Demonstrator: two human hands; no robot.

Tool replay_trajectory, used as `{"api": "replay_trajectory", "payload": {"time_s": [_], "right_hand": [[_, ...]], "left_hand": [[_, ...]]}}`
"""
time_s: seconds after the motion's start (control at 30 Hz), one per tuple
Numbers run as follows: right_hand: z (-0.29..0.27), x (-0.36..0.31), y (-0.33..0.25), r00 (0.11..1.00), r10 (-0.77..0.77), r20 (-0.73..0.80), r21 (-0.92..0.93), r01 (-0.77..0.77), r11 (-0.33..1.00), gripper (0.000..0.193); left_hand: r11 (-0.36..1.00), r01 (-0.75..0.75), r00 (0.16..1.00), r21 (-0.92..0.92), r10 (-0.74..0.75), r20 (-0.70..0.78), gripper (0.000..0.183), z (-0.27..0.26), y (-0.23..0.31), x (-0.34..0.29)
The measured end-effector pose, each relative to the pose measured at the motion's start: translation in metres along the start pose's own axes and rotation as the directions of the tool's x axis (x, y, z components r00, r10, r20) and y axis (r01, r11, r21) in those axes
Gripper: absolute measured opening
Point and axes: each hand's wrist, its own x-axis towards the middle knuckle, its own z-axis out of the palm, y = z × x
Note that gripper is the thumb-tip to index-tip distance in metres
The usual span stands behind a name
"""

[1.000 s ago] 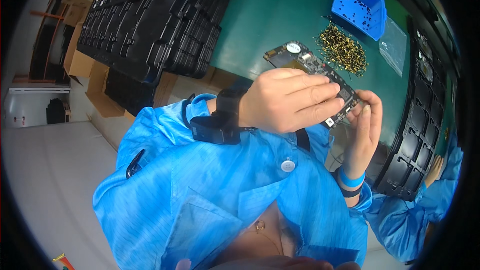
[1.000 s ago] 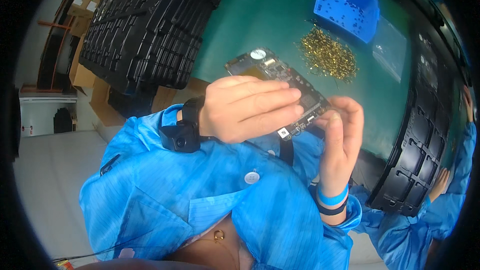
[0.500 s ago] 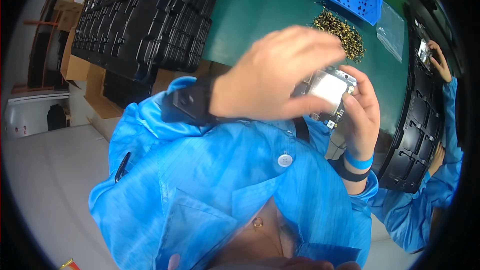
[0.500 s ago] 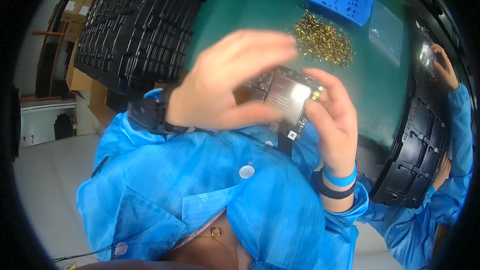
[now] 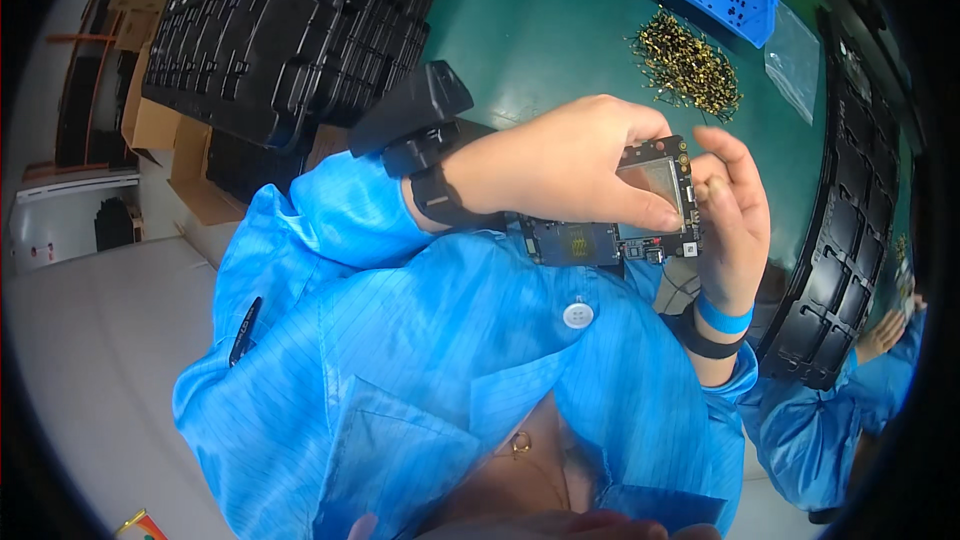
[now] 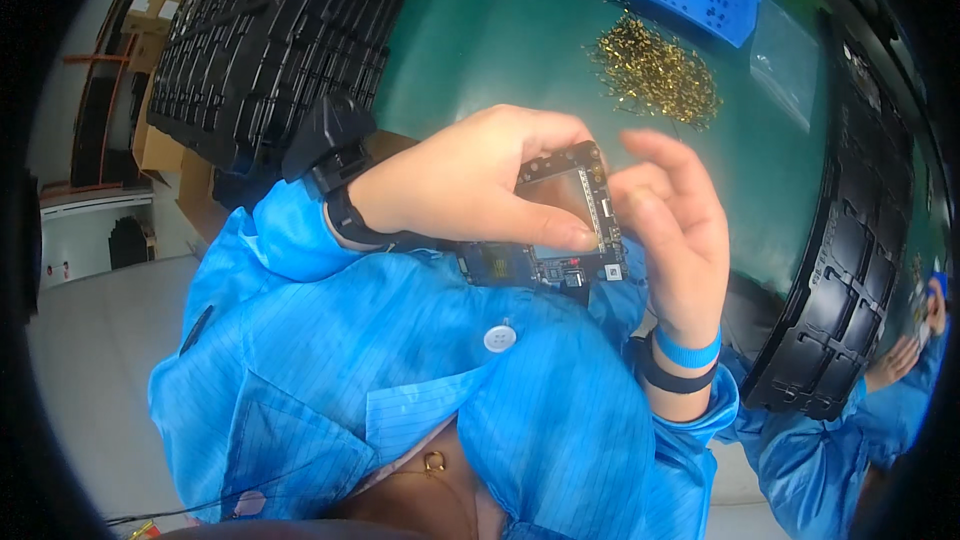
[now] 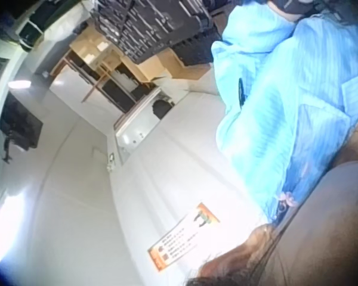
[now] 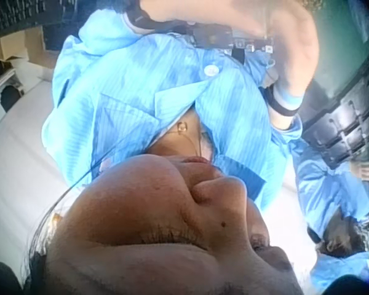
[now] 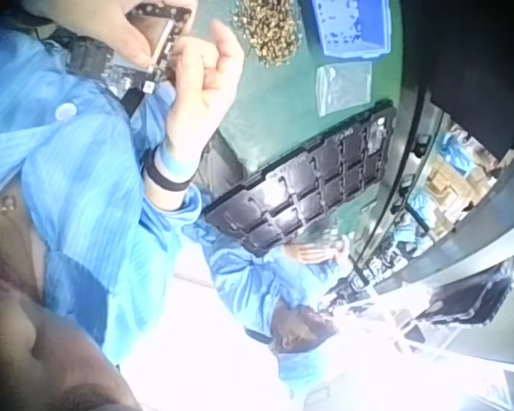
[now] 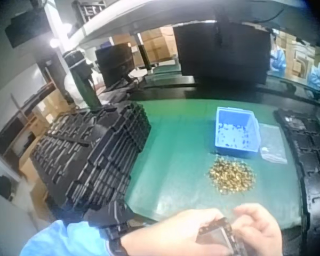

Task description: Assembling electronic components and securing parts on a printed circuit board at an industrial workstation.

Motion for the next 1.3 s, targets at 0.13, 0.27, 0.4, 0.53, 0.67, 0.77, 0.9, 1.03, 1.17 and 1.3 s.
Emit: {"api": "replay_trajectory", "payload": {"time_s": [0.13, 0.27, 0.4, 0.53, 0.67, 0.77, 0.9, 1.03, 1.17, 1.3], "right_hand": [[0.005, -0.014, -0.004, 0.990, 0.010, -0.143, -0.107, -0.025, 0.994, 0.035], [0.002, -0.023, -0.002, 0.987, -0.057, -0.151, -0.138, 0.037, 0.990, 0.031], [0.005, -0.026, -0.002, 0.988, -0.099, -0.117, -0.131, 0.084, 0.988, 0.035], [0.010, -0.028, -0.004, 0.978, -0.125, -0.169, -0.241, 0.082, 0.967, 0.035], [0.006, -0.028, -0.003, 0.977, -0.192, -0.092, -0.283, 0.159, 0.946, 0.032], [0.009, -0.028, -0.003, 0.973, -0.216, -0.075, -0.307, 0.184, 0.934, 0.030], [0.009, -0.028, -0.001, 0.967, -0.244, -0.070, -0.297, 0.213, 0.931, 0.028], [0.009, -0.028, 0.000, 0.970, -0.231, -0.071, -0.269, 0.205, 0.941, 0.026], [0.008, -0.027, 0.001, 0.967, -0.252, -0.045, -0.253, 0.233, 0.939, 0.023], [0.006, -0.027, 0.002, 0.971, -0.234, -0.056, -0.250, 0.213, 0.945, 0.022]], "left_hand": [[0.970, 0.071, 0.997, -0.231, -0.075, -0.010, 0.030, 0.005, -0.004, -0.004], [0.979, 0.059, 0.998, -0.195, -0.061, -0.007, 0.028, 0.006, -0.007, 0.001], [0.938, 0.053, 0.999, -0.342, -0.046, 0.026, 0.028, 0.008, -0.011, 0.004], [0.928, 0.110, 0.989, -0.355, -0.067, 0.132, 0.030, 0.006, -0.010, 0.004], [0.862, 0.142, 0.983, -0.487, -0.066, 0.170, 0.031, 0.008, -0.007, 0.004], [0.807, 0.136, 0.984, -0.574, -0.041, 0.175, 0.032, 0.015, -0.012, 0.007], [0.768, 0.089, 0.994, -0.635, -0.028, 0.105, 0.032, 0.023, -0.016, 0.007], [0.775, 0.093, 0.995, -0.625, -0.044, 0.094, 0.031, 0.024, -0.017, 0.006], [0.770, 0.085, 0.995, -0.632, -0.031, 0.095, 0.028, 0.025, -0.018, 0.005], [0.767, 0.070, 0.997, -0.638, -0.032, 0.071, 0.026, 0.026, -0.015, 0.004]]}}
